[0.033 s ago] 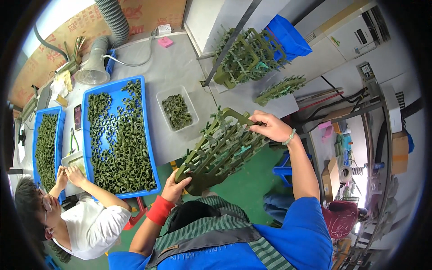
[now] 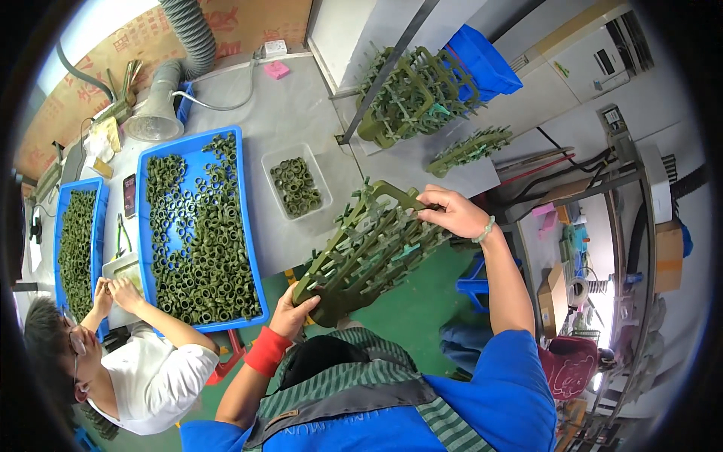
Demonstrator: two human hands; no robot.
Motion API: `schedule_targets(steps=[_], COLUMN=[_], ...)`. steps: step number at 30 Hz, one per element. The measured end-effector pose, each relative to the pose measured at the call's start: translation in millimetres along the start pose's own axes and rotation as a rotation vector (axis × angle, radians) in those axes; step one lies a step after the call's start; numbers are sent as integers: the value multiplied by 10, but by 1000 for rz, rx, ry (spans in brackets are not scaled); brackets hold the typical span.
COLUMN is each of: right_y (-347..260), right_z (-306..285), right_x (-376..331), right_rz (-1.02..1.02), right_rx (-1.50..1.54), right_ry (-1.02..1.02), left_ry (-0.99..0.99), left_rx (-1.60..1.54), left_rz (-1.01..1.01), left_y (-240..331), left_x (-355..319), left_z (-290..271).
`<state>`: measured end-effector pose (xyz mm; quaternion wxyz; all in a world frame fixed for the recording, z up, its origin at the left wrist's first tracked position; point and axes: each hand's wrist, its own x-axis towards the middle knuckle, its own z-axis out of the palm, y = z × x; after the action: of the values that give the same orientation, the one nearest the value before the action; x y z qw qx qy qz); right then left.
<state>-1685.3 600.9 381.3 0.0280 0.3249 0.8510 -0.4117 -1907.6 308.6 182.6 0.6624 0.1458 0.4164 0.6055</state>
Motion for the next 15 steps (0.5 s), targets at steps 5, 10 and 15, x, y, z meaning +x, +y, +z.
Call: schedule_targets(steps=[5, 10, 15], right_y=[-67, -155, -180], right_z=[-14, -30, -88], right_x=[38, 45, 94], right_rz=[-19, -13, -32], right_rx=[-35, -24, -74], right_ry=[1, 19, 15], left_ry=[-15, -15, -82], left_rx=[-51, -37, -51], left_rz=[-34, -29, -24], left_y=[-2, -3, 12], left_x=[81, 126, 155], left_z=[-64, -66, -68])
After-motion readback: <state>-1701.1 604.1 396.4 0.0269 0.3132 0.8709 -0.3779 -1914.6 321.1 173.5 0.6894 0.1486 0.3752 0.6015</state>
